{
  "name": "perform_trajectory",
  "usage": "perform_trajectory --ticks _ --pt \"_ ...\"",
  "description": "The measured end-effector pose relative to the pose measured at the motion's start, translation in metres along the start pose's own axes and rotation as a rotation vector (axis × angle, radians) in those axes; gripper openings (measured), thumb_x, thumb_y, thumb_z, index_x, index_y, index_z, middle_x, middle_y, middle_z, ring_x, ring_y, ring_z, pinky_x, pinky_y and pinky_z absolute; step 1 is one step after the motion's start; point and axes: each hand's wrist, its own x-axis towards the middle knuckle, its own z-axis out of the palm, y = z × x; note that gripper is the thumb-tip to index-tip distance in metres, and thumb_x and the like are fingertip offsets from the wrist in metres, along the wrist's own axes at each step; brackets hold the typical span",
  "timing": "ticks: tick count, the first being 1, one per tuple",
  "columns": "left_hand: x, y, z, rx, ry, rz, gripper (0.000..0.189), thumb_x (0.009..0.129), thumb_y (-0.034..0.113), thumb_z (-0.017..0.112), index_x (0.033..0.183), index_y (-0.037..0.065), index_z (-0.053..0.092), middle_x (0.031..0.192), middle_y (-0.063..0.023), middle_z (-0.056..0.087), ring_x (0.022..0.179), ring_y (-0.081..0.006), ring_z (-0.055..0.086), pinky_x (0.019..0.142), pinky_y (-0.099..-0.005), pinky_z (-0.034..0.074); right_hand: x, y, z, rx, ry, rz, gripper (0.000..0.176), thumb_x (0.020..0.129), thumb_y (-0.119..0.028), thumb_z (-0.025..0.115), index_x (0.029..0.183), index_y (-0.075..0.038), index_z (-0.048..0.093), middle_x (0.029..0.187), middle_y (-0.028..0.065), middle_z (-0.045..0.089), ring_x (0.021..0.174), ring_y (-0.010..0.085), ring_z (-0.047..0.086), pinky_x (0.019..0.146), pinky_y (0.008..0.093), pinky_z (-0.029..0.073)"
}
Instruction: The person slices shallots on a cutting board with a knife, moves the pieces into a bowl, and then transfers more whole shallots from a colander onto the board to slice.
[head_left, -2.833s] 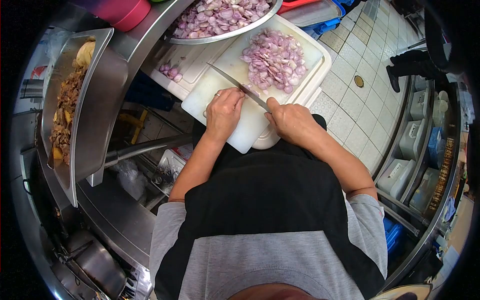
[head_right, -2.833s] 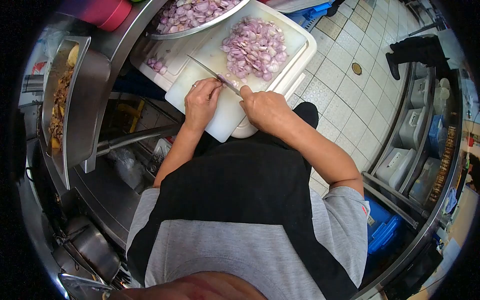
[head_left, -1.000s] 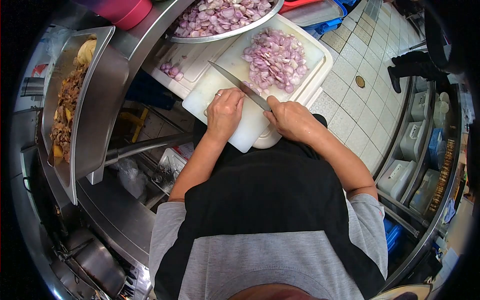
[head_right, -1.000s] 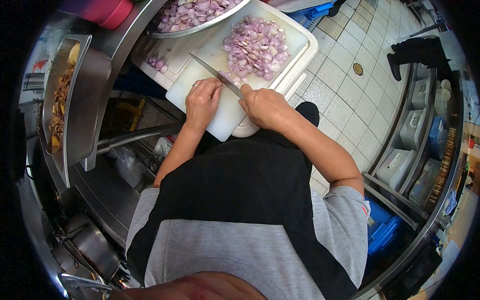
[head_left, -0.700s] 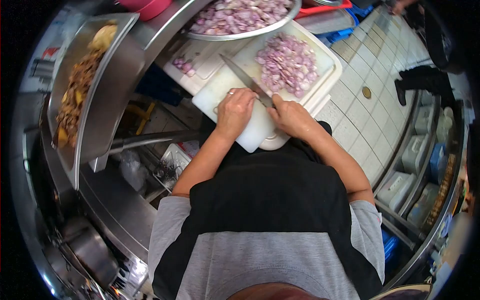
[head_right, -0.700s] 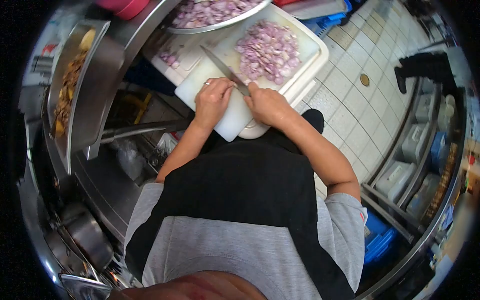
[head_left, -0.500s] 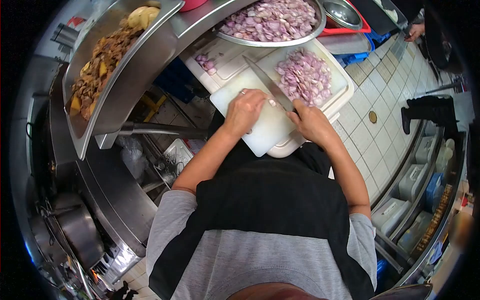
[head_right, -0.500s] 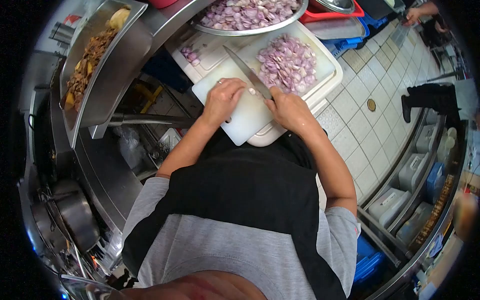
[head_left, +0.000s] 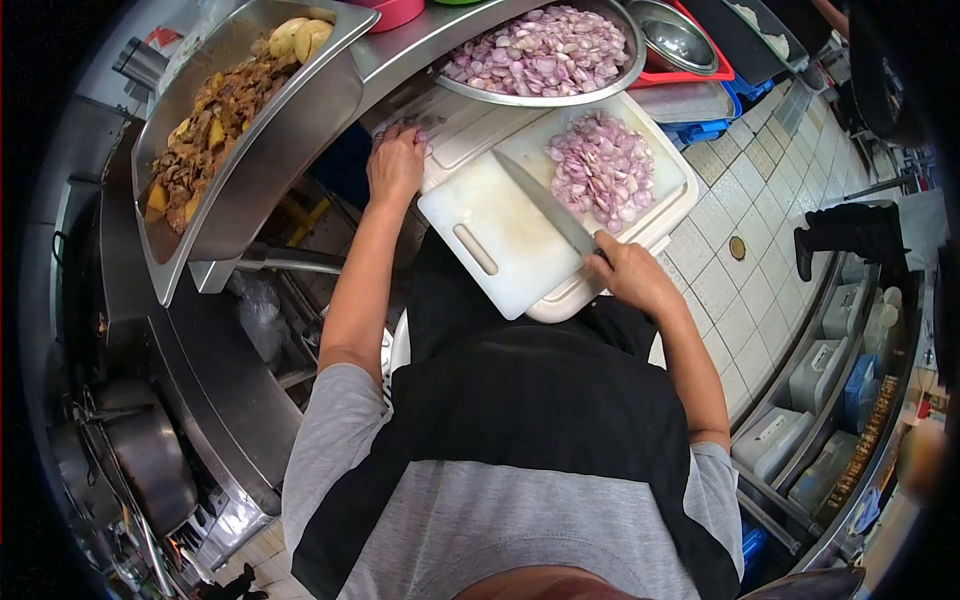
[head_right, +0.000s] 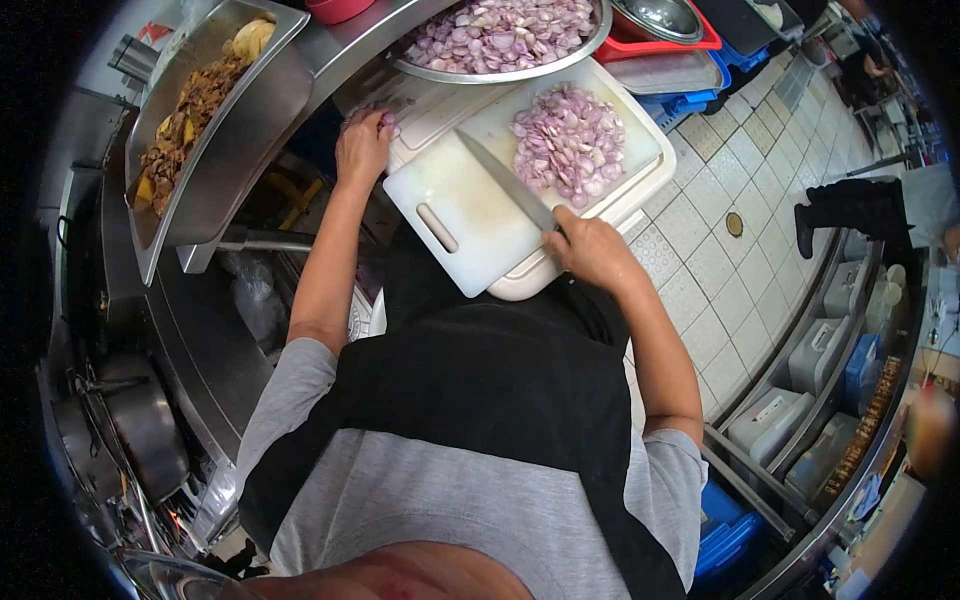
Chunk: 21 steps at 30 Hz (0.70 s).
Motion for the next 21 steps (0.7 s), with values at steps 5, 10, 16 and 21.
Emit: perform_trajectory --ticks 5,10,16,21 --pt "-0.021 0.058 -0.027 -0.269 -0.043 0.054 0.028 0.085 0.016 0.070 0.110 0.006 0.065 0.102 -0.0142 0.066 0.091 -0.0305 0.067 0.078 -0.0388 0.054 0.007 0.016 -0.008 -0.025 0.047 0.142 0.030 0.094 -0.030 0.055 0.105 -0.002 0.053 0.079 0.0289 0.065 0.083 0.0469 0.064 0.078 0.0543 0.049" --pt "-0.063 0.112 -0.014 -0.499 -0.176 0.160 0.030 0.080 0.015 0.075 0.105 0.006 0.061 0.096 -0.0120 0.062 0.088 -0.0320 0.065 0.077 -0.0419 0.052 0.004 -0.001 -0.006 -0.089 0.091 0.176 0.028 0.094 -0.029 0.055 0.102 -0.002 0.051 0.079 0.0276 0.066 0.080 0.0457 0.065 0.074 0.0544 0.050" --pt "-0.067 0.114 -0.024 -0.454 -0.247 0.159 0.037 0.077 0.014 0.079 0.109 0.004 0.062 0.102 -0.0111 0.063 0.086 -0.0265 0.067 0.076 -0.0361 0.054 -0.007 -0.007 0.006 -0.159 0.145 0.128 0.027 0.094 -0.027 0.055 0.099 -0.002 0.048 0.072 0.0240 0.066 0.072 0.0438 0.066 0.067 0.0542 0.051" --pt "-0.067 0.110 -0.029 -0.524 -0.256 0.154 0.041 0.080 0.007 0.072 0.119 0.006 0.061 0.119 -0.0132 0.060 0.103 -0.0298 0.063 0.088 -0.0384 0.050 -0.014 -0.019 0.009 -0.141 0.111 0.082 0.025 0.094 -0.026 0.055 0.097 -0.002 0.048 0.070 0.0226 0.065 0.070 0.0430 0.066 0.064 0.0533 0.052"
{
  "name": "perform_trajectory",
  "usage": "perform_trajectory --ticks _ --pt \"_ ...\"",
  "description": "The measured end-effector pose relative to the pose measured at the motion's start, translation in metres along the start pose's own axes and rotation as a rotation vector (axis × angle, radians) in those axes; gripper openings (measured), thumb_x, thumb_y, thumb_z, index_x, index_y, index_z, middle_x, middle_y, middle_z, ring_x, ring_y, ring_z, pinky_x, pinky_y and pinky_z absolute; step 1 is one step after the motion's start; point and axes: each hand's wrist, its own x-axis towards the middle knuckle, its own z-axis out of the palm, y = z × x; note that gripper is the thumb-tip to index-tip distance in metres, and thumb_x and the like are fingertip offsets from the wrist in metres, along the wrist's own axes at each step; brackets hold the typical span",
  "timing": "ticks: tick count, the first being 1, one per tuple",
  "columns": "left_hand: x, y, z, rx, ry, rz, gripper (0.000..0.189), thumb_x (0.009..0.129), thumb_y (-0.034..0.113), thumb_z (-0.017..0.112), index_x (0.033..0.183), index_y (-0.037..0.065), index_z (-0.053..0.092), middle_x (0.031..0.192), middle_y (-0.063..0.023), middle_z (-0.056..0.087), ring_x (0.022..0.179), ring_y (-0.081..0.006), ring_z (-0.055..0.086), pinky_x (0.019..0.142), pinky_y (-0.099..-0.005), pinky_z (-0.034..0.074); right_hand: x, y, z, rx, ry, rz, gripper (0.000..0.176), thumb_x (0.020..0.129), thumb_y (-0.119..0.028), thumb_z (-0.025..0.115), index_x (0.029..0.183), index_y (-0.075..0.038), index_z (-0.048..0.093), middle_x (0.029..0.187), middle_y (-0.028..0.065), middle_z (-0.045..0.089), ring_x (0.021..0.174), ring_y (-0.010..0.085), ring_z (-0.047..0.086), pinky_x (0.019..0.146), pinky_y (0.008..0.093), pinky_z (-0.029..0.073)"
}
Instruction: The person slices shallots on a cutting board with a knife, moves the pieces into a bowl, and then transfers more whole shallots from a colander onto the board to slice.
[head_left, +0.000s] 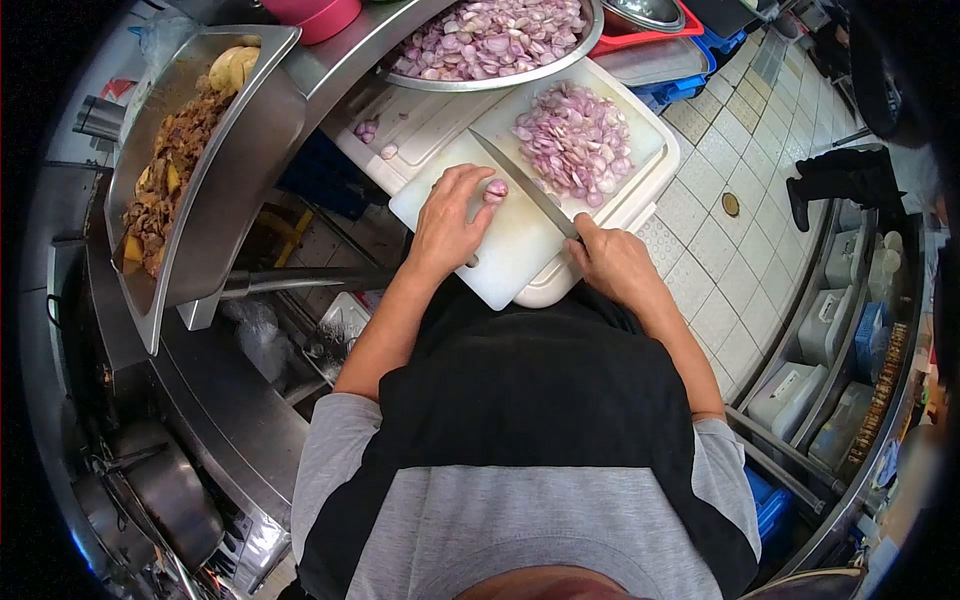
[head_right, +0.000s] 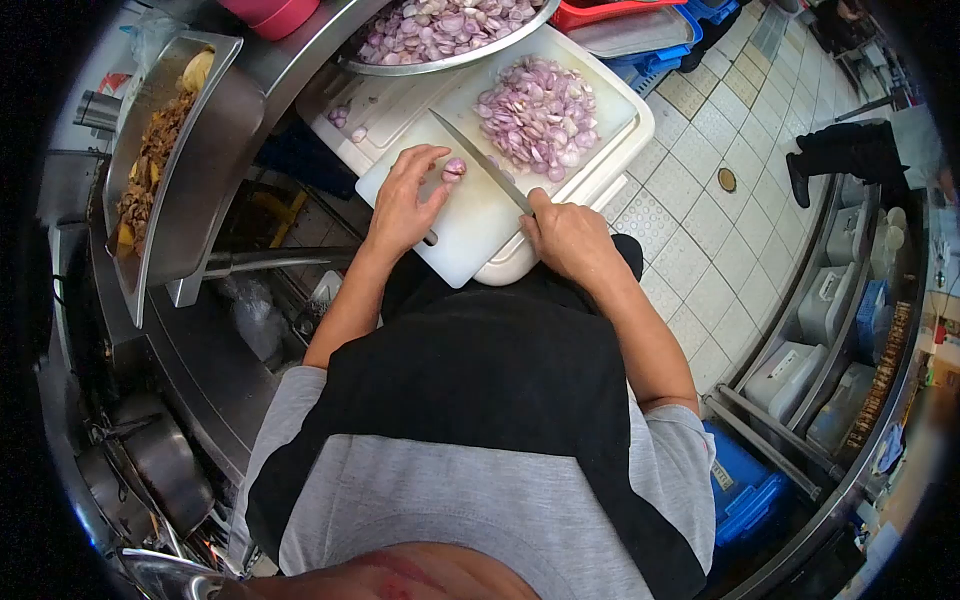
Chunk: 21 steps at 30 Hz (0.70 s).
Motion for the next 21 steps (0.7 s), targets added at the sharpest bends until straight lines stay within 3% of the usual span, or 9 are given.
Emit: perform_trajectory --ticks 5,8,10,13,21 --pt "0.006 -0.007 0.002 -0.086 -0.072 0.179 0.040 0.079 0.001 0.062 0.118 0.007 0.064 0.123 -0.0144 0.059 0.115 -0.0340 0.056 0.100 -0.0403 0.044 0.000 -0.006 0.001 0.017 -0.004 0.023 0.025 0.094 -0.025 0.056 0.096 -0.002 0.047 0.069 0.0218 0.065 0.068 0.0421 0.066 0.060 0.0527 0.052" --pt "0.004 -0.006 0.004 -0.060 -0.124 0.140 0.034 0.082 0.006 0.065 0.116 0.008 0.066 0.123 -0.0131 0.059 0.112 -0.0315 0.057 0.095 -0.0383 0.047 0.000 -0.005 0.006 0.026 0.015 0.027 0.024 0.094 -0.024 0.055 0.096 -0.002 0.047 0.069 0.0212 0.065 0.068 0.0416 0.066 0.060 0.0523 0.052" --pt "0.003 0.008 -0.004 0.044 -0.136 -0.051 0.031 0.084 0.009 0.067 0.115 0.008 0.067 0.116 -0.0126 0.060 0.107 -0.0310 0.059 0.091 -0.0386 0.048 -0.001 -0.007 0.007 0.048 0.016 0.038 0.024 0.095 -0.024 0.056 0.097 -0.002 0.046 0.070 0.0223 0.065 0.070 0.0426 0.066 0.062 0.0526 0.051" --pt "0.003 0.007 -0.005 0.060 -0.111 -0.020 0.035 0.080 0.012 0.073 0.113 0.005 0.066 0.108 -0.0136 0.060 0.101 -0.0319 0.060 0.087 -0.0417 0.049 -0.002 -0.008 0.010 0.074 0.030 0.036 0.024 0.095 -0.023 0.056 0.098 -0.002 0.045 0.070 0.0229 0.065 0.071 0.0433 0.065 0.063 0.0526 0.050" --pt "0.000 -0.004 0.000 0.122 -0.070 0.169 0.035 0.077 0.008 0.076 0.109 0.002 0.064 0.107 -0.0136 0.064 0.098 -0.0289 0.063 0.084 -0.0381 0.050 -0.006 -0.005 0.017 0.090 0.113 0.015 0.025 0.094 -0.023 0.057 0.097 -0.001 0.045 0.065 0.0207 0.064 0.066 0.0418 0.065 0.057 0.0514 0.051"
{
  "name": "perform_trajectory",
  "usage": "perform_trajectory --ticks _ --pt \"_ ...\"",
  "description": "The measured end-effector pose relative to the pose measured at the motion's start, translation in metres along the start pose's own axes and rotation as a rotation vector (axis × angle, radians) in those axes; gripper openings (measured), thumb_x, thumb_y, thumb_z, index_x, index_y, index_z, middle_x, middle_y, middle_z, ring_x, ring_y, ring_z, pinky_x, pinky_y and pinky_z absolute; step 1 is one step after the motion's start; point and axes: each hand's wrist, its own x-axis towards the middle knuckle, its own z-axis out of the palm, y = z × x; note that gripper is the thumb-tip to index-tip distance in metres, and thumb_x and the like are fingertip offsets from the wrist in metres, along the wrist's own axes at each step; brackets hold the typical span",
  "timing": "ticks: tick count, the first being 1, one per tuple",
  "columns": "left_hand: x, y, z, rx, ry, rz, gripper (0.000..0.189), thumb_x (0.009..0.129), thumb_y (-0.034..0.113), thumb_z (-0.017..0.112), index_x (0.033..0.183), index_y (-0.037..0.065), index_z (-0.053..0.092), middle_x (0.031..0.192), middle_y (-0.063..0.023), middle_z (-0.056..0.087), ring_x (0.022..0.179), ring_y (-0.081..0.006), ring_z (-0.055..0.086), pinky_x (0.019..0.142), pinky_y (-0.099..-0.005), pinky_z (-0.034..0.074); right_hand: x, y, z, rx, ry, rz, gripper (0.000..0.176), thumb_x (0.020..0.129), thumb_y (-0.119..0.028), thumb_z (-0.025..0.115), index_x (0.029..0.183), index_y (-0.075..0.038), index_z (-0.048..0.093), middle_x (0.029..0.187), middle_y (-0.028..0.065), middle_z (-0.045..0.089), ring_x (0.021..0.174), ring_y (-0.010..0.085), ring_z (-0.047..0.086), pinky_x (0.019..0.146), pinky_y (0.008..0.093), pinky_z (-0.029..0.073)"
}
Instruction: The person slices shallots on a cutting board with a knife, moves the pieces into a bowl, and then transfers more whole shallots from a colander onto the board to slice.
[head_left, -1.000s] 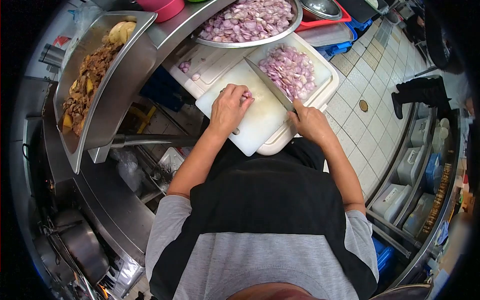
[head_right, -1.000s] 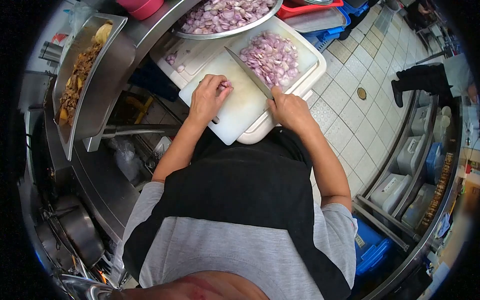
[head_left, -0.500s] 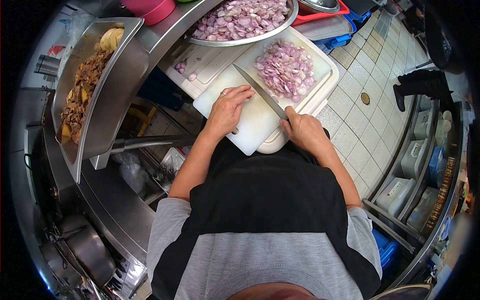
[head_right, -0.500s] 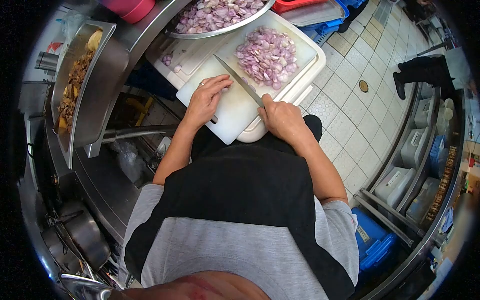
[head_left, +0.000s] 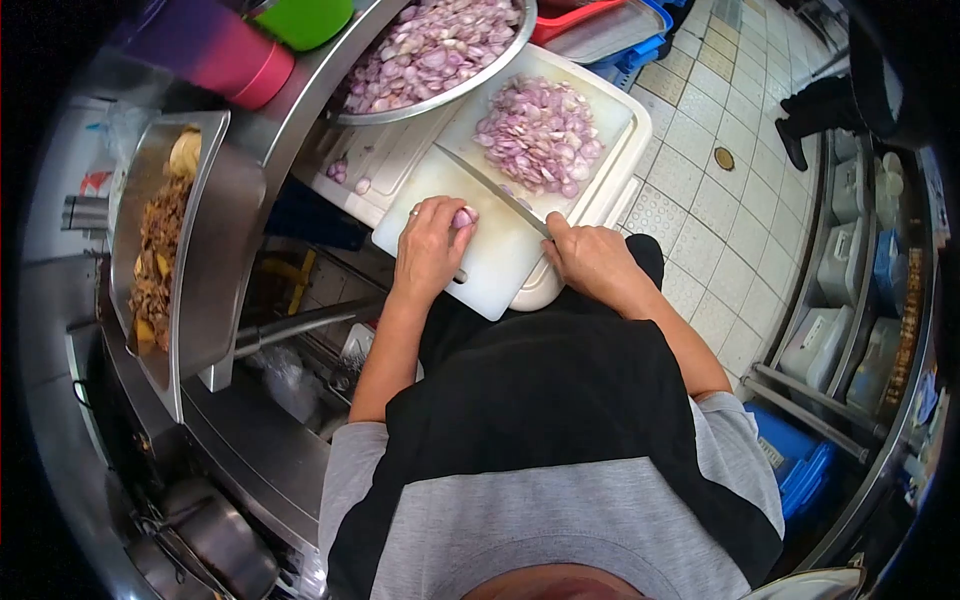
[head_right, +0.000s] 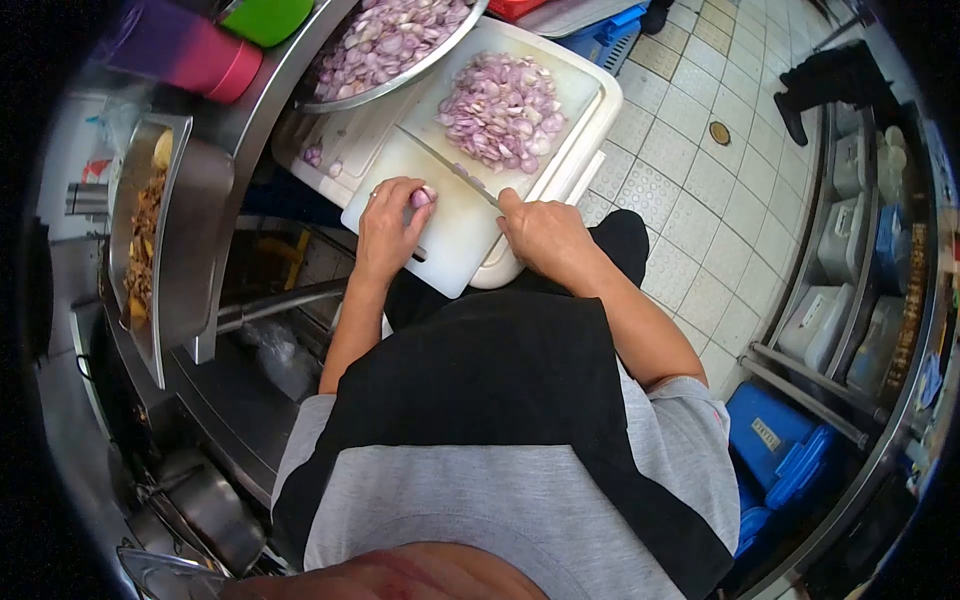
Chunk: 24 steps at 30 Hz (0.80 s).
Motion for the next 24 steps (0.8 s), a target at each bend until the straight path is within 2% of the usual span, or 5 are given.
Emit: perform_trajectory --ticks 2,4,7,14,24 --pt "0.002 0.001 0.001 0.004 0.039 0.001 0.031 0.078 0.008 0.076 0.106 0.002 0.064 0.104 -0.0131 0.065 0.096 -0.0285 0.064 0.083 -0.0379 0.051 0.000 0.000 0.000 0.001 -0.002 -0.018 0.026 0.093 -0.023 0.057 0.097 -0.001 0.046 0.064 0.0203 0.064 0.064 0.0415 0.065 0.056 0.0510 0.051" --pt "0.004 0.005 0.004 -0.070 0.056 -0.192 0.024 0.079 0.008 0.075 0.100 0.002 0.063 0.095 -0.0113 0.067 0.090 -0.0280 0.065 0.082 -0.0377 0.051 -0.001 -0.002 -0.003 -0.006 0.002 -0.016 0.024 0.093 -0.022 0.057 0.096 -0.001 0.046 0.065 0.0203 0.064 0.065 0.0409 0.066 0.056 0.0509 0.051" --pt "0.007 0.000 0.008 -0.052 0.117 -0.063 0.023 0.077 0.006 0.073 0.096 0.005 0.061 0.094 -0.0095 0.063 0.079 -0.0285 0.060 0.074 -0.0423 0.048 -0.001 -0.002 -0.003 -0.010 -0.008 -0.021 0.023 0.093 -0.021 0.056 0.095 0.000 0.046 0.064 0.0202 0.064 0.066 0.0405 0.066 0.057 0.0510 0.051" --pt "0.009 -0.004 0.007 0.026 0.100 -0.004 0.016 0.080 0.009 0.072 0.094 0.004 0.065 0.084 -0.0103 0.061 0.075 -0.0270 0.058 0.074 -0.0397 0.048 -0.001 -0.002 -0.003 -0.005 -0.018 -0.009 0.023 0.093 -0.021 0.056 0.095 0.000 0.046 0.065 0.0205 0.064 0.066 0.0408 0.066 0.057 0.0518 0.051" --pt "0.023 -0.033 -0.012 0.092 0.132 -0.031 0.023 0.082 0.008 0.067 0.105 0.006 0.068 0.102 -0.0153 0.062 0.100 -0.0346 0.059 0.085 -0.0426 0.049 0.000 -0.002 0.000 -0.038 -0.024 -0.016 0.024 0.093 -0.022 0.057 0.096 -0.001 0.046 0.065 0.0199 0.065 0.066 0.0403 0.067 0.056 0.0515 0.051"
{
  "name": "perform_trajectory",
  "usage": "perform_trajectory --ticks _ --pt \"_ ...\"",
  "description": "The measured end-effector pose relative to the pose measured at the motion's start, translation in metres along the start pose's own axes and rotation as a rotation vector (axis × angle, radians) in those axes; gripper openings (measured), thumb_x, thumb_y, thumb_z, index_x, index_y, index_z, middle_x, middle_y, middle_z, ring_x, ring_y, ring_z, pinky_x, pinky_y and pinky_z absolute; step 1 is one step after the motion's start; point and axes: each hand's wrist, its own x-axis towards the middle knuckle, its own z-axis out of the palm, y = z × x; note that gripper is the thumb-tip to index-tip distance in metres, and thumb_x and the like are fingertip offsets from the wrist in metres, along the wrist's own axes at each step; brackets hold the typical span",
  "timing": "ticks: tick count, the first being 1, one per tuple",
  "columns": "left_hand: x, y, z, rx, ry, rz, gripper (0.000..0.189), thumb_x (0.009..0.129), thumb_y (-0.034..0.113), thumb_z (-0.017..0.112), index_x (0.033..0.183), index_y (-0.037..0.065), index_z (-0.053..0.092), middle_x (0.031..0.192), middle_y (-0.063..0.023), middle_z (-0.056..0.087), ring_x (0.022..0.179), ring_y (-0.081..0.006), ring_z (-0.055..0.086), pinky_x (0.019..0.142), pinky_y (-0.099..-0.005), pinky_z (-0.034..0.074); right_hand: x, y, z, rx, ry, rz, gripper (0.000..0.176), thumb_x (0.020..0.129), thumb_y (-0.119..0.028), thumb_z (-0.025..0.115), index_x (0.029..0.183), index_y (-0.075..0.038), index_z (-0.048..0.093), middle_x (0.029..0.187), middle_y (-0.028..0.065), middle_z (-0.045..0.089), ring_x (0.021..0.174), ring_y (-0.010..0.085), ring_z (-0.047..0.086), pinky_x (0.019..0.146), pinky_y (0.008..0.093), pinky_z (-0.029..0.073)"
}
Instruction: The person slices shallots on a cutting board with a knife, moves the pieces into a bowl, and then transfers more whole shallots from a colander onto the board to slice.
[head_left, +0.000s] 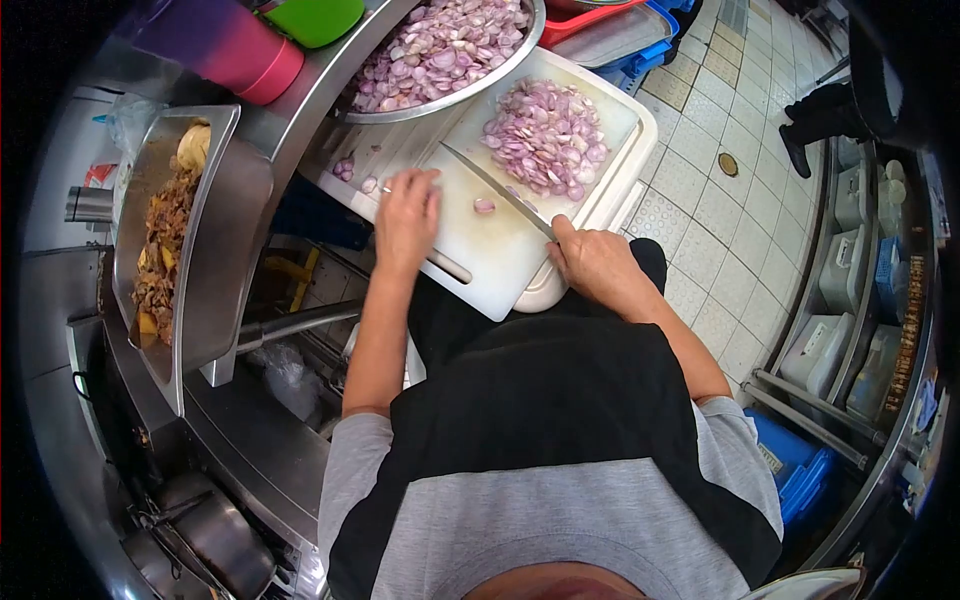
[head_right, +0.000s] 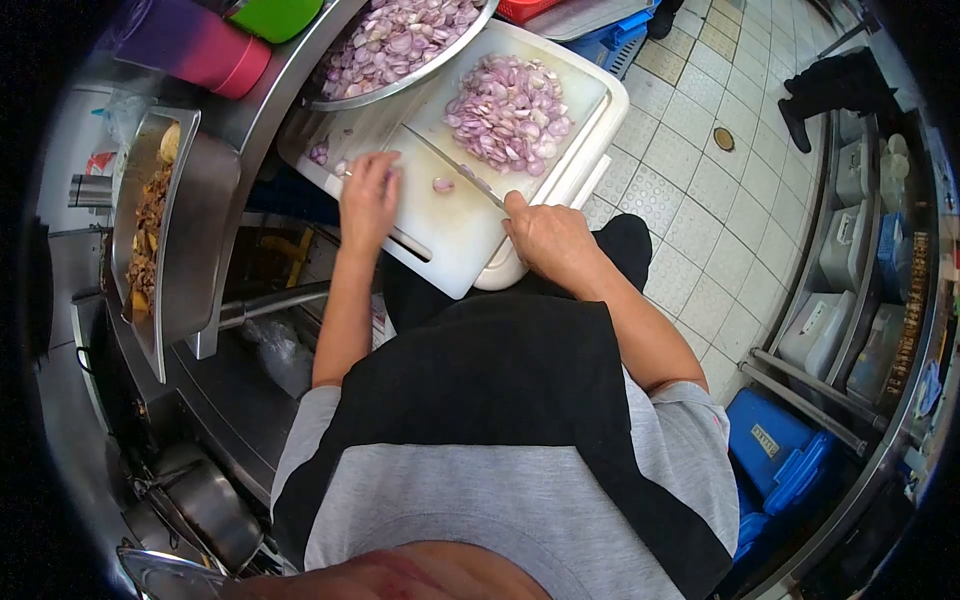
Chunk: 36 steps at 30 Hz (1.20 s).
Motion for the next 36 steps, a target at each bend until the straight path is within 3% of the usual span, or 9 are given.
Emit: perform_trajectory --ticks 6,8,11,16,18,21,25,27,36 --pt "0.015 -0.016 -0.009 0.249 0.082 0.027 0.024 0.082 0.005 0.067 0.106 0.007 0.068 0.115 -0.0111 0.064 0.108 -0.0327 0.059 0.089 -0.0411 0.049 0.000 0.000 0.001 0.023 0.025 0.028 0.025 0.094 -0.024 0.057 0.095 -0.002 0.044 0.066 0.0205 0.064 0.064 0.0417 0.065 0.056 0.0520 0.050" --pt "0.004 0.007 -0.011 -0.168 -0.156 0.100 0.026 0.079 0.003 0.068 0.104 0.007 0.069 0.115 -0.0105 0.064 0.111 -0.0321 0.057 0.091 -0.0417 0.049 0.000 0.000 0.001 0.033 0.032 0.017 0.025 0.094 -0.024 0.057 0.095 -0.002 0.044 0.066 0.0208 0.064 0.065 0.0421 0.065 0.058 0.0517 0.051" --pt "-0.005 0.035 -0.007 -0.305 -0.334 0.232 0.029 0.076 -0.001 0.069 0.104 0.007 0.069 0.114 -0.0108 0.063 0.109 -0.0313 0.059 0.090 -0.0410 0.049 0.000 0.000 0.000 0.028 0.027 0.010 0.024 0.094 -0.023 0.057 0.095 -0.002 0.044 0.066 0.0208 0.064 0.066 0.0423 0.065 0.058 0.0513 0.051" --pt "-0.007 0.038 0.013 -0.164 -0.203 0.179 0.029 0.077 -0.005 0.066 0.104 0.006 0.068 0.110 -0.0114 0.064 0.101 -0.0299 0.063 0.084 -0.0360 0.051 0.001 0.000 0.000 0.020 0.029 -0.004 0.024 0.093 -0.022 0.057 0.095 -0.002 0.045 0.066 0.0202 0.065 0.065 0.0408 0.066 0.057 0.0508 0.052" --pt "-0.003 0.044 0.013 -0.349 -0.238 -0.007 0.017 0.084 0.004 0.065 0.100 0.003 0.068 0.101 -0.0127 0.066 0.094 -0.0311 0.064 0.082 -0.0397 0.052 0.000 0.000 0.000 0.002 0.038 -0.018 0.023 0.093 -0.021 0.057 0.096 -0.001 0.045 0.066 0.0194 0.065 0.065 0.0393 0.067 0.055 0.0503 0.052" --pt "-0.004 0.045 0.016 -0.391 -0.268 -0.118 0.015 0.086 0.007 0.066 0.099 0.002 0.069 0.097 -0.0132 0.068 0.090 -0.0316 0.065 0.081 -0.0394 0.051 0.000 0.000 -0.001 -0.005 0.017 -0.010 0.023 0.093 -0.021 0.057 0.096 -0.001 0.045 0.066 0.0192 0.065 0.065 0.0393 0.066 0.055 0.0501 0.052" --pt "-0.003 0.040 0.014 -0.280 -0.164 -0.062 0.016 0.085 0.010 0.067 0.099 0.003 0.069 0.098 -0.0133 0.068 0.090 -0.0319 0.065 0.081 -0.0393 0.052 0.002 0.000 -0.002 -0.021 0.001 -0.026 0.024 0.094 -0.022 0.056 0.096 -0.001 0.045 0.065 0.0192 0.064 0.065 0.0403 0.066 0.055 0.0502 0.051" --pt "-0.008 0.049 0.009 -0.252 -0.162 -0.180 0.016 0.084 0.009 0.067 0.099 0.003 0.070 0.098 -0.0127 0.069 0.090 -0.0314 0.065 0.081 -0.0395 0.052 0.002 0.001 -0.002 -0.028 -0.003 -0.021 0.025 0.094 -0.024 0.056 0.096 -0.002 0.044 0.063 0.0189 0.063 0.064 0.0409 0.065 0.056 0.0503 0.051" --pt "-0.011 0.045 0.030 -0.264 -0.059 -0.003 0.017 0.079 0.000 0.068 0.094 0.004 0.071 0.097 -0.0119 0.069 0.091 -0.0311 0.065 0.080 -0.0394 0.053 0.002 0.008 -0.026 -0.101 -0.018 -0.121 0.025 0.093 -0.023 0.057 0.095 -0.002 0.045 0.062 0.0178 0.062 0.062 0.0397 0.064 0.055 0.0504 0.050"
